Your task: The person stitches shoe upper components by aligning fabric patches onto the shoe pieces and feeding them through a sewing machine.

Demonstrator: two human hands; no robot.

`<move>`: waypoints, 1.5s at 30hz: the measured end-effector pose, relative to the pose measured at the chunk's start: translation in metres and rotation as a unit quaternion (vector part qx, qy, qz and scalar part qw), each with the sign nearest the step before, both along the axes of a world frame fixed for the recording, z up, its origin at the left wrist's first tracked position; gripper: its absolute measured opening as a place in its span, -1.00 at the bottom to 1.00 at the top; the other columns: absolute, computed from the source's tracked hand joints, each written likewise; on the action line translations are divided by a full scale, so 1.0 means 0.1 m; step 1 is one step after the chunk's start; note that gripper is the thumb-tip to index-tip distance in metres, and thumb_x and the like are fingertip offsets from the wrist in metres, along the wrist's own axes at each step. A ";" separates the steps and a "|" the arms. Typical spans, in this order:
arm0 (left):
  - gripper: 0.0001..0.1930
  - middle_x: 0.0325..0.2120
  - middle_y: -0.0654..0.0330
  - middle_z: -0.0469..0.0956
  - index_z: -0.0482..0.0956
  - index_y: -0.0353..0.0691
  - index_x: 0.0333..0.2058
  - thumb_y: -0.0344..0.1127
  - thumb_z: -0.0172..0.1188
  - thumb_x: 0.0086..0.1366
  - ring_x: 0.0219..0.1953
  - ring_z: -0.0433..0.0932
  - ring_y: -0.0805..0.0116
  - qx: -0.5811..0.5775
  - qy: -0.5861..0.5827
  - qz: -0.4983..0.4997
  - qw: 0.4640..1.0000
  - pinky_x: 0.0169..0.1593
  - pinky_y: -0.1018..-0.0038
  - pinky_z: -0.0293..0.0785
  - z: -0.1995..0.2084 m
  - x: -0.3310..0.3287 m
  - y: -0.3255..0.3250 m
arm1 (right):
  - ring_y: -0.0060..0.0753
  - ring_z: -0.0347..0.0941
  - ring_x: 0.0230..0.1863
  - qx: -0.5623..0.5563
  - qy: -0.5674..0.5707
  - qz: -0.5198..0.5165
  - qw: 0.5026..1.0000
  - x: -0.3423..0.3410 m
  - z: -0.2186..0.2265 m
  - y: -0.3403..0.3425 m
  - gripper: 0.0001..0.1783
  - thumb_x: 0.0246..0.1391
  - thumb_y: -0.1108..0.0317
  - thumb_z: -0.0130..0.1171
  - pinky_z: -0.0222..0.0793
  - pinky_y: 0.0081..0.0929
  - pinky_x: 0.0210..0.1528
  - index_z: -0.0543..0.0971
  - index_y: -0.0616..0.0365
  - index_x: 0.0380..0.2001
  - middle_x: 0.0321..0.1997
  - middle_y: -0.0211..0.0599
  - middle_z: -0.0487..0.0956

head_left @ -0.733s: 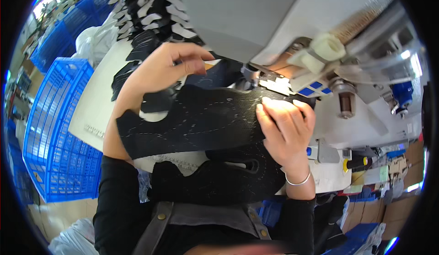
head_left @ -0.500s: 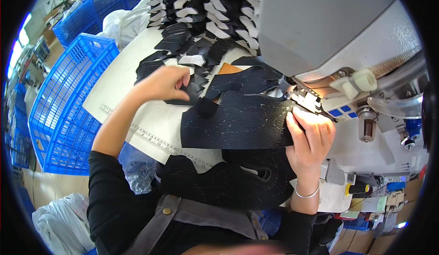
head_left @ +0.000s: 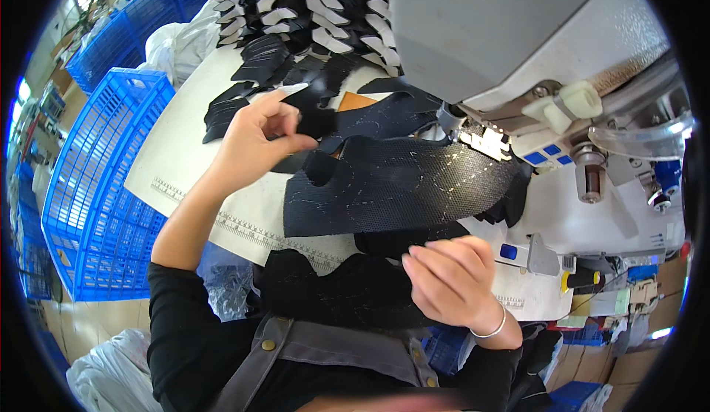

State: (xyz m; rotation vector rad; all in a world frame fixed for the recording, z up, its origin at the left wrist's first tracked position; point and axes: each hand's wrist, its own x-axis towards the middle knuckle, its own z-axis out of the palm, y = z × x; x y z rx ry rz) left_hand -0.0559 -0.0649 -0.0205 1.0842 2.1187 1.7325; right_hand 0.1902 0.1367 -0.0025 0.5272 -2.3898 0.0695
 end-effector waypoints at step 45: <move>-0.63 -0.60 0.31 0.45 0.55 -0.38 -0.44 -0.10 0.29 0.16 -0.51 0.35 0.58 -0.226 0.067 -0.292 0.927 -0.41 0.55 0.28 0.60 0.20 1.07 | -0.72 0.42 -0.61 -0.669 -0.273 0.005 0.691 -0.19 -0.15 0.12 -0.62 0.22 0.22 0.14 0.34 -0.73 -0.52 0.63 0.34 -0.52 -0.64 -0.38 0.57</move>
